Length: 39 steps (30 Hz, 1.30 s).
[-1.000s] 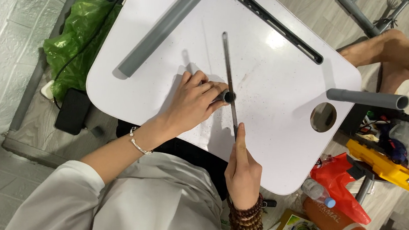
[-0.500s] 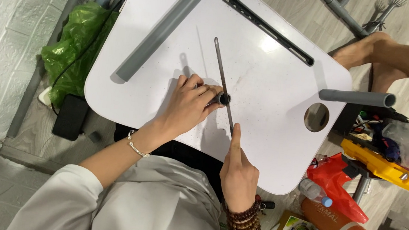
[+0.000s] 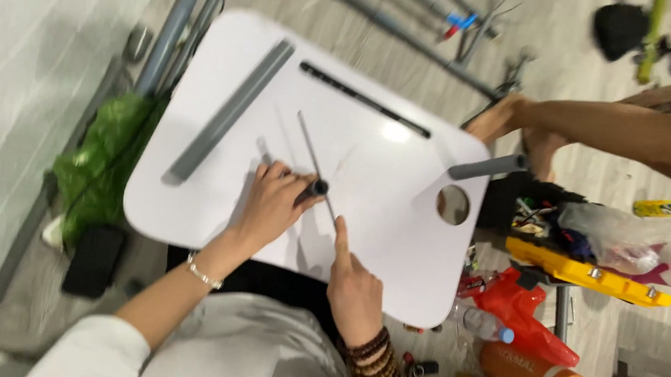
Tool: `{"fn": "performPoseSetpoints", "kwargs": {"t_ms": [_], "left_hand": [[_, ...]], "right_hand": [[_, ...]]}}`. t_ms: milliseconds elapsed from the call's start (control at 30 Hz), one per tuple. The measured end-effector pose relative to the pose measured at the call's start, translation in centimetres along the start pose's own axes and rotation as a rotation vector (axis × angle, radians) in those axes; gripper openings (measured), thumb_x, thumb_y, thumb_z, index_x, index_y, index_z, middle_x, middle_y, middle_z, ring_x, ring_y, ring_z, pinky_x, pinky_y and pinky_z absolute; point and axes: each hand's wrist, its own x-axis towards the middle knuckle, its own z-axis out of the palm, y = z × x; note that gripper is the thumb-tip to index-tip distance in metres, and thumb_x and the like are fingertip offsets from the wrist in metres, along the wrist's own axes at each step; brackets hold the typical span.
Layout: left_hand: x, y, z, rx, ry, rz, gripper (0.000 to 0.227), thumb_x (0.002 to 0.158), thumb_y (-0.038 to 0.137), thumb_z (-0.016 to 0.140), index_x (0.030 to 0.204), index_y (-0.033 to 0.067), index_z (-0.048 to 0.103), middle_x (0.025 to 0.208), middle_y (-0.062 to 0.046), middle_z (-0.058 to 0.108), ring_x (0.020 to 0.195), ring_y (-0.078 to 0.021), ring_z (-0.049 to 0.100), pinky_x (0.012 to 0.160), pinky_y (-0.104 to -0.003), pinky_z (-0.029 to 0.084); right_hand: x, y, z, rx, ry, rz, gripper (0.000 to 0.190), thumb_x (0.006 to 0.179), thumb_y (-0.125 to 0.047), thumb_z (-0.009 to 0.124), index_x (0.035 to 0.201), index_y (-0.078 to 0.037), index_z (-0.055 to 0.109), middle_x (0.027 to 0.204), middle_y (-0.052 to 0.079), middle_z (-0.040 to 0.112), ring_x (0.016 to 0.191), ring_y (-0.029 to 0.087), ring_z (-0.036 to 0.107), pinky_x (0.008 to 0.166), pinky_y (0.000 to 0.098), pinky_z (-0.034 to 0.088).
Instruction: Cutting a grey PVC pipe using a hand-held hacksaw blade.
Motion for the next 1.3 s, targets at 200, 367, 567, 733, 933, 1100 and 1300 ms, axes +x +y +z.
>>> {"fn": "performPoseSetpoints", "kwargs": {"t_ms": [200, 367, 567, 733, 933, 1100, 1300], "left_hand": [[0.4, 0.3, -0.1, 0.008, -0.004, 0.017, 0.029, 0.084, 0.029, 0.079, 0.103, 0.0066, 0.076, 0.087, -0.001, 0.076, 0.088, -0.0225, 0.058, 0.082, -0.040, 0.037], [1.1, 1.8, -0.8, -0.005, -0.058, -0.042, 0.030, 0.081, 0.029, 0.080, 0.102, 0.0074, 0.077, 0.078, 0.000, 0.076, 0.083, -0.0211, 0.057, 0.080, -0.038, 0.036], [0.8, 1.4, -0.5, 0.042, -0.089, -0.088, 0.030, 0.080, 0.027, 0.081, 0.102, 0.0065, 0.078, 0.071, -0.001, 0.075, 0.080, -0.0202, 0.057, 0.079, -0.036, 0.035], [0.7, 1.6, -0.3, 0.072, -0.076, -0.062, 0.030, 0.079, 0.025, 0.082, 0.102, 0.0058, 0.079, 0.074, -0.002, 0.076, 0.080, -0.0210, 0.057, 0.079, -0.036, 0.036], [1.0, 1.6, -0.2, 0.085, -0.089, -0.080, 0.032, 0.079, 0.029, 0.081, 0.102, 0.0076, 0.079, 0.077, -0.001, 0.077, 0.083, -0.0210, 0.059, 0.078, -0.036, 0.036], [0.7, 1.3, 0.0, 0.107, -0.128, -0.100, 0.036, 0.079, 0.034, 0.081, 0.104, 0.0086, 0.079, 0.073, 0.000, 0.076, 0.084, -0.0215, 0.057, 0.081, -0.036, 0.036], [0.7, 0.9, 0.1, 0.135, -0.153, -0.115, 0.038, 0.080, 0.035, 0.080, 0.107, 0.0092, 0.079, 0.073, 0.000, 0.076, 0.086, -0.0209, 0.057, 0.082, -0.037, 0.035]], "right_hand": [[0.3, -0.2, -0.4, 0.010, 0.005, -0.017, 0.086, 0.083, 0.005, 0.056, 0.161, -0.007, 0.022, 0.063, 0.008, 0.061, 0.040, 0.019, 0.054, 0.038, 0.0355, 0.047], [0.2, -0.4, -1.5, 0.032, -0.022, 0.001, 0.087, 0.082, 0.005, 0.057, 0.162, -0.009, 0.023, 0.063, 0.009, 0.061, 0.040, 0.022, 0.054, 0.041, 0.0373, 0.047], [-0.3, -0.2, -2.1, 0.139, -0.093, 0.027, 0.089, 0.082, 0.005, 0.056, 0.163, -0.010, 0.022, 0.064, 0.010, 0.062, 0.042, 0.025, 0.057, 0.043, 0.0378, 0.048], [0.9, -0.7, -2.1, 0.135, -0.041, -0.001, 0.086, 0.085, 0.004, 0.056, 0.162, -0.010, 0.023, 0.065, 0.011, 0.062, 0.042, 0.025, 0.056, 0.042, 0.0388, 0.047], [0.2, 0.1, -1.6, 0.131, -0.122, 0.012, 0.091, 0.082, 0.006, 0.057, 0.164, -0.011, 0.020, 0.067, 0.010, 0.063, 0.043, 0.023, 0.056, 0.042, 0.0378, 0.048], [-0.4, 0.1, -2.0, 0.208, -0.057, -0.006, 0.087, 0.086, 0.003, 0.059, 0.163, -0.012, 0.022, 0.066, 0.011, 0.064, 0.041, 0.023, 0.055, 0.041, 0.0375, 0.048], [0.7, -0.5, -2.7, 0.144, -0.140, 0.008, 0.090, 0.083, 0.007, 0.057, 0.164, -0.010, 0.021, 0.070, 0.012, 0.065, 0.043, 0.022, 0.058, 0.042, 0.0364, 0.051]]}}
